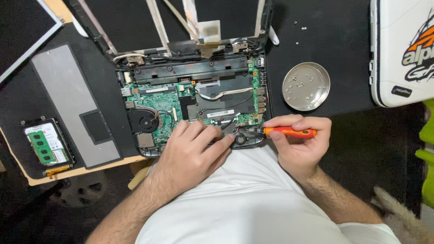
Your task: The person uses a screwdriver to unscrew internal components of a laptop, places a white frame over the motherboard, and kemudian plugs a hard drive into a connector.
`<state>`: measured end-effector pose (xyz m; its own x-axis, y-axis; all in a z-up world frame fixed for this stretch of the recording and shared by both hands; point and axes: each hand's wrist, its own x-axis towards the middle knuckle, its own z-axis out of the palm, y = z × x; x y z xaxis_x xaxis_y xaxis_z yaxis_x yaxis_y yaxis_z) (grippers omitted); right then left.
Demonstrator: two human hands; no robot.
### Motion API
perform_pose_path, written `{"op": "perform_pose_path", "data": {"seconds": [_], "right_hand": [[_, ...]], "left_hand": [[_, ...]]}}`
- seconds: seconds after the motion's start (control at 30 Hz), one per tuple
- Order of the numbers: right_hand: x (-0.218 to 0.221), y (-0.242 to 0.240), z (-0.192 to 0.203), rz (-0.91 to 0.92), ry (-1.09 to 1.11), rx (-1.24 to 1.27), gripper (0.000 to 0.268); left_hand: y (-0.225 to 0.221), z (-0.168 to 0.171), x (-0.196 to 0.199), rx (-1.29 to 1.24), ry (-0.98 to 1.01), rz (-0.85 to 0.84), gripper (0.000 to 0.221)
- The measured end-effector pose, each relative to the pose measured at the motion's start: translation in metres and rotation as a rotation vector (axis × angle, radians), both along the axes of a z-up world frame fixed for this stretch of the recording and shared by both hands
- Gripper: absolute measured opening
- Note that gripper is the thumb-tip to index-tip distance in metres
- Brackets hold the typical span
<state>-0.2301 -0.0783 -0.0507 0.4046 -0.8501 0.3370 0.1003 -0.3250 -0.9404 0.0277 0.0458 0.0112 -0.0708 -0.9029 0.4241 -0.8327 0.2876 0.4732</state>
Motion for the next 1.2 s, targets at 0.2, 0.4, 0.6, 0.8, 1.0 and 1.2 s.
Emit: {"op": "perform_pose_path", "data": {"seconds": [0.2,0.4,0.6,0.8,1.0,1.2], "right_hand": [[0.011,-0.001,0.007,-0.033,0.059,-0.039,0.046],[0.01,-0.002,0.004,-0.047,0.086,-0.058,0.047],[0.005,-0.003,0.004,-0.041,0.049,-0.006,0.045],[0.018,-0.004,0.013,-0.073,0.118,-0.08,0.046],[0.012,0.007,0.024,-0.14,0.139,0.149,0.048],[0.005,0.008,0.021,-0.124,0.212,0.075,0.047]], "left_hand": [[0.001,-0.007,0.002,0.045,-0.006,-0.031,0.011],[0.001,-0.008,0.003,0.065,-0.015,-0.04,0.014],[0.006,0.0,0.009,0.09,-0.017,-0.021,0.011],[0.011,0.004,0.018,0.099,0.038,-0.015,0.012],[0.056,0.012,0.054,0.005,0.033,0.106,0.016],[0.105,-0.002,0.057,-0.039,0.087,0.275,0.028]]}}
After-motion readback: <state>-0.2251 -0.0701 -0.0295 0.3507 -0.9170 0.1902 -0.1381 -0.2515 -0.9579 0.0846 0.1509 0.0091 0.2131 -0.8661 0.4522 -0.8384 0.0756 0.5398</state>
